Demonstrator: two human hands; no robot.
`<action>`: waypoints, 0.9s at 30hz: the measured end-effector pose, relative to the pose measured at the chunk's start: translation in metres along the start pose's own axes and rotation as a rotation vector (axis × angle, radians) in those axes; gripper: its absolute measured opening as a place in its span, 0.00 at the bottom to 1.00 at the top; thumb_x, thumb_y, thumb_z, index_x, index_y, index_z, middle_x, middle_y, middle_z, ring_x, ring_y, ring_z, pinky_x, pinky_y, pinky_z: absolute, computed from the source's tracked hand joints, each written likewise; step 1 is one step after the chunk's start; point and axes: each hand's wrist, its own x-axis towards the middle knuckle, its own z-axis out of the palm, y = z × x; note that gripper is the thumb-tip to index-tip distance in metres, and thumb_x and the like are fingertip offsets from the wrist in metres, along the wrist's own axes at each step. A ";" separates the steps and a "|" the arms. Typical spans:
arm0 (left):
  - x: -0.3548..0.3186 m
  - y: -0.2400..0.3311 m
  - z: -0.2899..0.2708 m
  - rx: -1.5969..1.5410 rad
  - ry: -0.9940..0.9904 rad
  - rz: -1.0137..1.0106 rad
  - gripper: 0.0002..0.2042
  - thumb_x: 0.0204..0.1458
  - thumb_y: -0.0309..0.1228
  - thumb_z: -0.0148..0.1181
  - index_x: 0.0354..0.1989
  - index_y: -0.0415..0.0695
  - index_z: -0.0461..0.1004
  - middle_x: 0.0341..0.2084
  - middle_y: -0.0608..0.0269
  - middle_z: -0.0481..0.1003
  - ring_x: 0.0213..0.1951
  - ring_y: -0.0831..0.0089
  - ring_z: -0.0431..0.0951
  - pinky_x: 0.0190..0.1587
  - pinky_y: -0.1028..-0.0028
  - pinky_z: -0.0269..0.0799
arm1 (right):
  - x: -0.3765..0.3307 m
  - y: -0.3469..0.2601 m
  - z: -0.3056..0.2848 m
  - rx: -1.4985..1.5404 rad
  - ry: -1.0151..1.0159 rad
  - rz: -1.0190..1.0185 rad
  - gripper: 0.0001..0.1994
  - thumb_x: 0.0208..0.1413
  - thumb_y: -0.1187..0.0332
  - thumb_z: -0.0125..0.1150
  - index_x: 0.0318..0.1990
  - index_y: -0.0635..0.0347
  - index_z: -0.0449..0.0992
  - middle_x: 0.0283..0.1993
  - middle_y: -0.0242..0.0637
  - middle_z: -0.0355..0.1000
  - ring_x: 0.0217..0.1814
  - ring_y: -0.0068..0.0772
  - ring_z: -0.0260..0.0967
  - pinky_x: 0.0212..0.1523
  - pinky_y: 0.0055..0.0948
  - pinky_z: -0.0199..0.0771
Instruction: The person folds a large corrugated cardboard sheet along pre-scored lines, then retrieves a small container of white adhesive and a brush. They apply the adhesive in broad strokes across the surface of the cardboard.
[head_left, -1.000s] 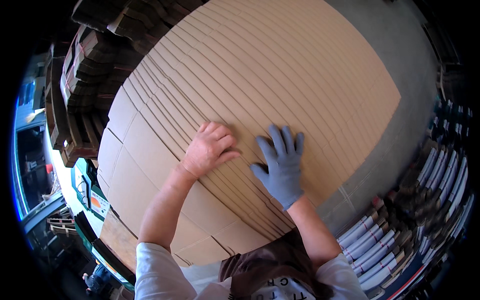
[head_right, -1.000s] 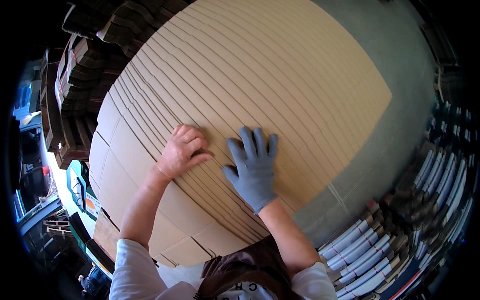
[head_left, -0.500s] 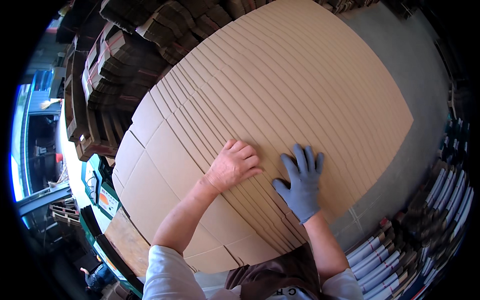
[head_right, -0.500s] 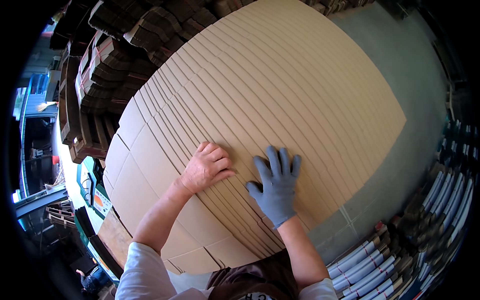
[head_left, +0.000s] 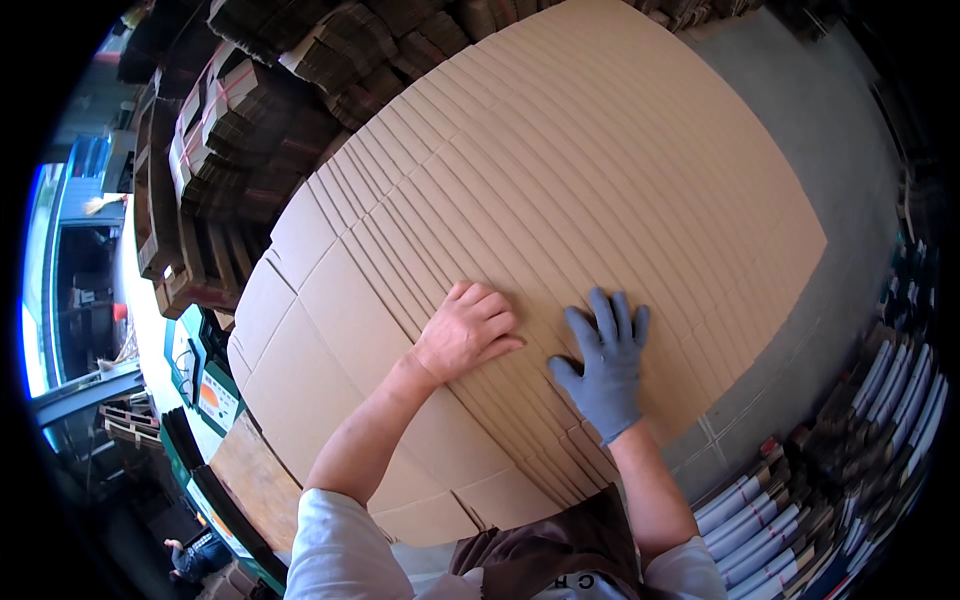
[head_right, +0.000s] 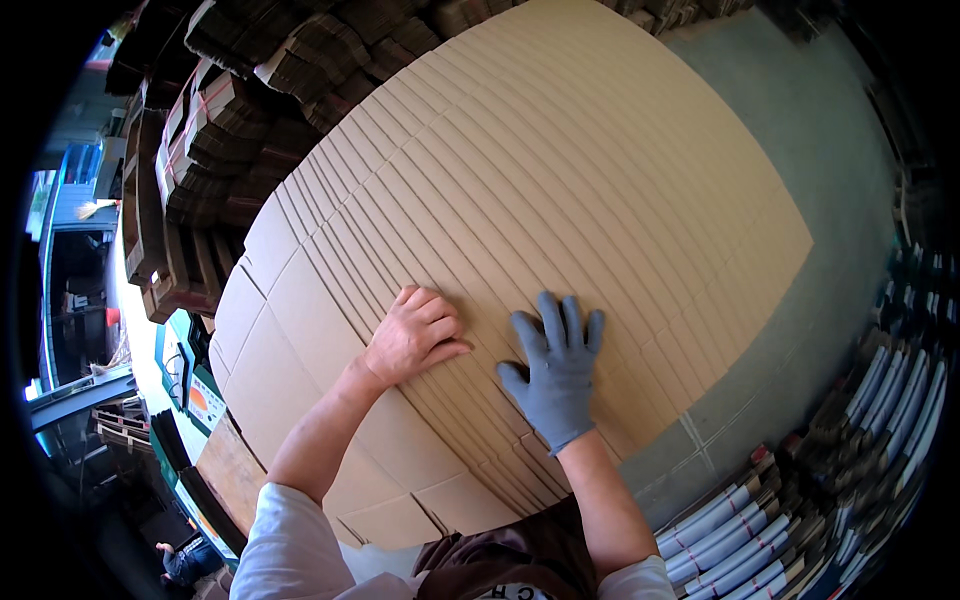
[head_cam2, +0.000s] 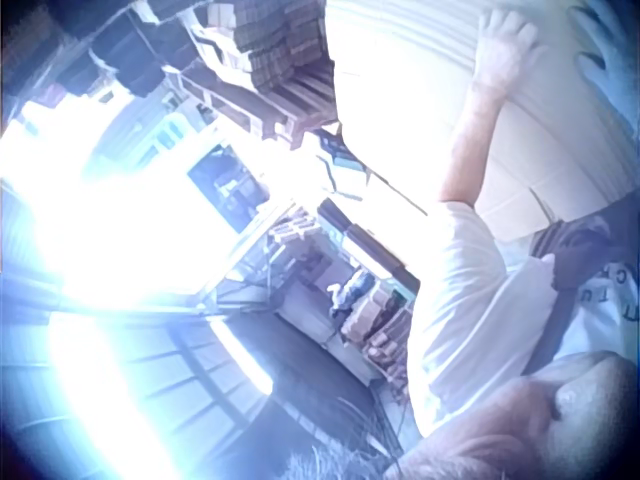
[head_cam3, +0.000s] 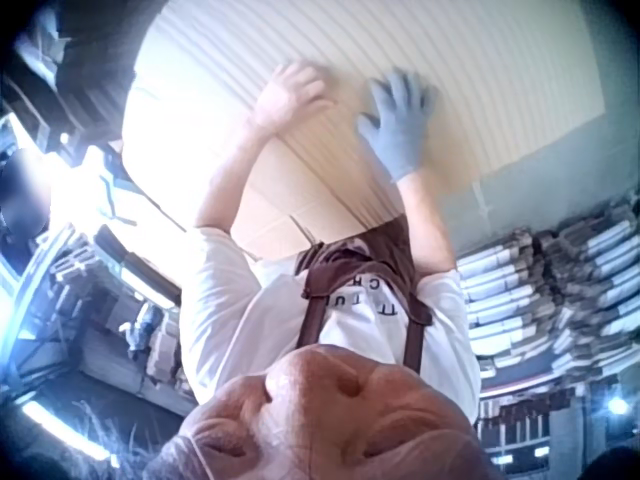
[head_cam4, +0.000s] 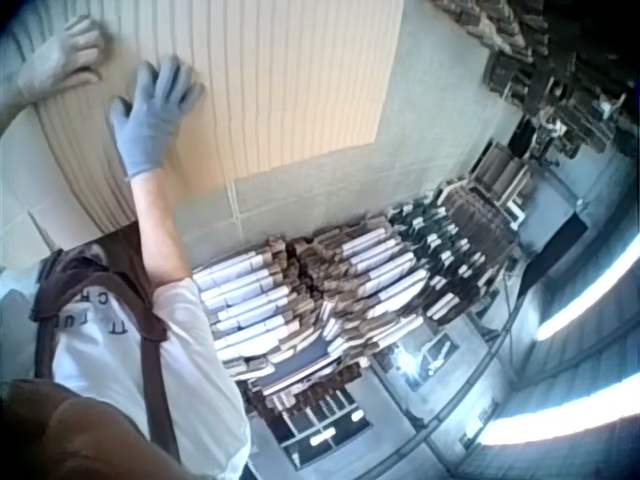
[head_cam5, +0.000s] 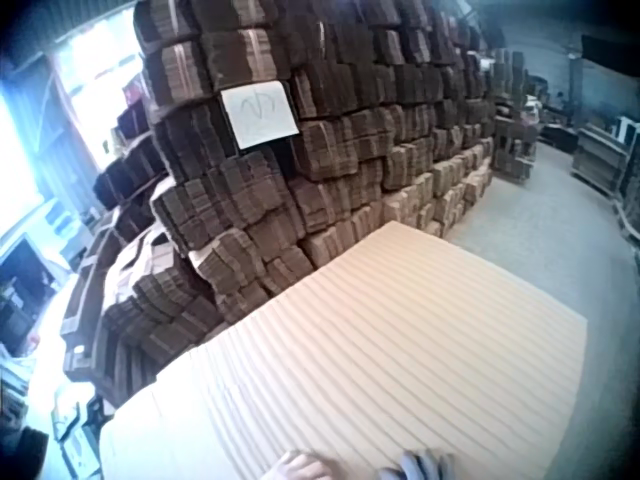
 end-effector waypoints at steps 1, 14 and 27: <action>0.000 -0.001 -0.001 0.004 -0.003 0.000 0.12 0.45 0.41 0.70 0.31 0.49 0.74 0.35 0.69 0.73 0.42 0.65 0.70 0.49 0.64 0.64 | 0.000 -0.001 0.000 0.008 0.001 0.002 0.32 0.39 0.59 0.73 0.56 0.53 0.71 0.66 0.46 0.57 0.68 0.58 0.52 0.66 0.70 0.43; -0.004 0.000 0.000 -0.009 0.008 -0.001 0.13 0.45 0.41 0.70 0.30 0.50 0.74 0.35 0.69 0.73 0.43 0.65 0.70 0.49 0.64 0.64 | -0.003 0.003 0.003 -0.024 0.012 -0.025 0.33 0.39 0.59 0.73 0.57 0.53 0.70 0.66 0.47 0.57 0.68 0.59 0.51 0.66 0.71 0.44; -0.003 0.000 0.001 -0.053 0.019 -0.002 0.12 0.43 0.39 0.71 0.29 0.49 0.74 0.34 0.68 0.72 0.41 0.65 0.70 0.48 0.64 0.63 | -0.002 0.003 0.002 -0.020 0.001 -0.009 0.32 0.40 0.60 0.73 0.56 0.54 0.70 0.66 0.46 0.56 0.68 0.58 0.51 0.65 0.69 0.45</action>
